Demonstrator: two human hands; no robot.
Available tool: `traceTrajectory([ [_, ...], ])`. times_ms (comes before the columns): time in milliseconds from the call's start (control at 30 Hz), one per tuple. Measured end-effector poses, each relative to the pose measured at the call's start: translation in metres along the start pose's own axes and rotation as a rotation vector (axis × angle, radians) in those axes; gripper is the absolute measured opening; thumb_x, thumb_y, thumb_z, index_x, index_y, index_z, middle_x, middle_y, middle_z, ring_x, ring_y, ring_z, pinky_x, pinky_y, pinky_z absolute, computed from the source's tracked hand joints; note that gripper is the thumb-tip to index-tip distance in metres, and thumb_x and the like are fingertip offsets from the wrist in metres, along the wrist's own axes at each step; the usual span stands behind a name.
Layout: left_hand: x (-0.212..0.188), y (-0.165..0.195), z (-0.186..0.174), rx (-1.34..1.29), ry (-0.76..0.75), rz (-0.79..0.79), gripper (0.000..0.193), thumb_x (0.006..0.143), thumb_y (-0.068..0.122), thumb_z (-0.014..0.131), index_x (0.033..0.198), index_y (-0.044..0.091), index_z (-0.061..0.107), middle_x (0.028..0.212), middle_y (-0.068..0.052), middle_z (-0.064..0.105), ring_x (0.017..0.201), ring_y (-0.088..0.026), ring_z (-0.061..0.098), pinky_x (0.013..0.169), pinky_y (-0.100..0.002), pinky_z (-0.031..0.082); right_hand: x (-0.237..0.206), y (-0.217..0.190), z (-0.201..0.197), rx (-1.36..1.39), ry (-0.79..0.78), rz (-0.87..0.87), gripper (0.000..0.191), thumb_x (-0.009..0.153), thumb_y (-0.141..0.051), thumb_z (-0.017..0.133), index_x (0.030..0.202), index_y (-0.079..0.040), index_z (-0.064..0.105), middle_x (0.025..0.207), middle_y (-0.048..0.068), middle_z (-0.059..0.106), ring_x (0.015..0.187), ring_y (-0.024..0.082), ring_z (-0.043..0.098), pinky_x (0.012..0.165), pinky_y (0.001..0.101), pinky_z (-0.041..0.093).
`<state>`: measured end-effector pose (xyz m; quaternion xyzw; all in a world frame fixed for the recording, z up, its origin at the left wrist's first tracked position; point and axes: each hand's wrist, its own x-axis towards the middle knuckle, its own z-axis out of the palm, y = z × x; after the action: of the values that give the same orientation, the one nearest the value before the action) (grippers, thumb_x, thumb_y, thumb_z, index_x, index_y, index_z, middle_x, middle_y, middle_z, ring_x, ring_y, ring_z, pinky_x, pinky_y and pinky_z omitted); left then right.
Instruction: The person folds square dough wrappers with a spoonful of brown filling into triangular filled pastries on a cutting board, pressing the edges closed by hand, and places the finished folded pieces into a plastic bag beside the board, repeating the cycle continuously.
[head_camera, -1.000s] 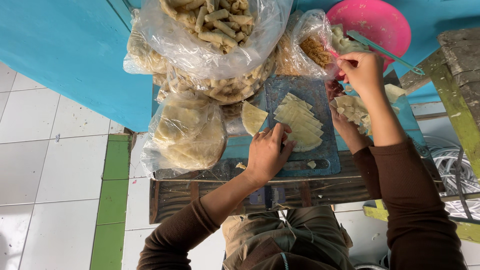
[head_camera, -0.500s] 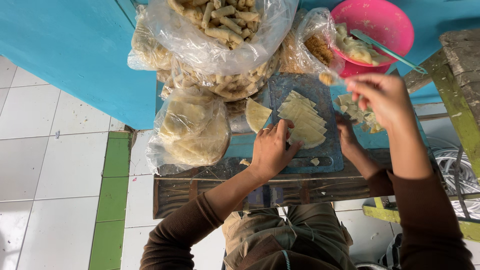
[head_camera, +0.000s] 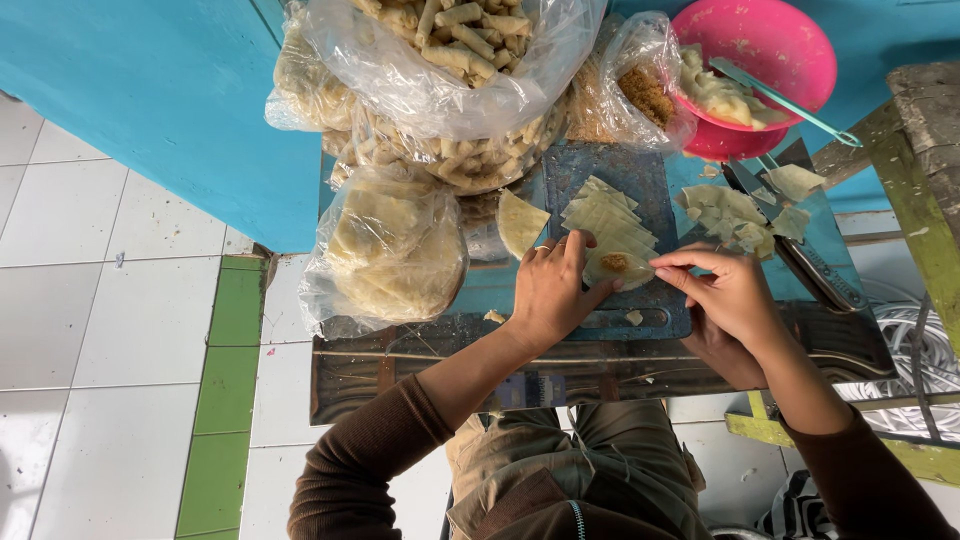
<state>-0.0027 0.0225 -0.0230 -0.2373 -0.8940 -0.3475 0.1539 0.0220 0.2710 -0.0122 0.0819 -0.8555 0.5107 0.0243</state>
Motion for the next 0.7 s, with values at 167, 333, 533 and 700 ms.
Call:
traceTrajectory([
  [167,0.0,0.0,-0.001,0.008,-0.018,-0.017,0.058,0.082,0.048,0.081,0.115,0.009,0.054,0.098,-0.009,0.072,0.096,-0.032,0.069,0.084,-0.048,0.051,-0.01,-0.018,0.008,-0.243,0.125,-0.34,0.019,0.089,-0.002,0.077,0.108,-0.007,0.078,0.098,0.006,0.076,0.083,0.013,0.069,0.07,0.0255,0.054],
  [333,0.0,0.001,-0.004,0.003,-0.033,-0.027,0.057,0.082,0.046,0.081,0.116,0.009,0.054,0.096,-0.008,0.071,0.097,-0.032,0.069,0.084,-0.048,0.051,-0.015,-0.026,0.009,-0.442,0.187,-0.508,0.019,0.089,-0.002,0.077,0.107,-0.007,0.078,0.102,0.009,0.075,0.09,0.021,0.073,0.076,0.03,0.057],
  [533,-0.002,0.0,-0.004,0.003,-0.031,-0.005,0.057,0.082,0.045,0.08,0.117,0.01,0.053,0.101,-0.008,0.072,0.098,-0.031,0.069,0.084,-0.046,0.051,-0.017,-0.028,0.009,-0.32,0.228,-0.384,0.017,0.094,-0.003,0.075,0.112,-0.005,0.076,0.104,0.008,0.074,0.085,0.015,0.07,0.072,0.0255,0.055],
  [700,-0.001,-0.001,-0.005,-0.002,-0.049,-0.019,0.059,0.081,0.046,0.081,0.119,0.01,0.053,0.1,-0.008,0.072,0.098,-0.032,0.069,0.084,-0.047,0.051,-0.017,-0.028,0.01,-0.163,0.141,-0.305,0.014,0.096,-0.006,0.073,0.11,-0.005,0.076,0.101,0.005,0.075,0.08,0.007,0.067,0.066,0.0219,0.052],
])
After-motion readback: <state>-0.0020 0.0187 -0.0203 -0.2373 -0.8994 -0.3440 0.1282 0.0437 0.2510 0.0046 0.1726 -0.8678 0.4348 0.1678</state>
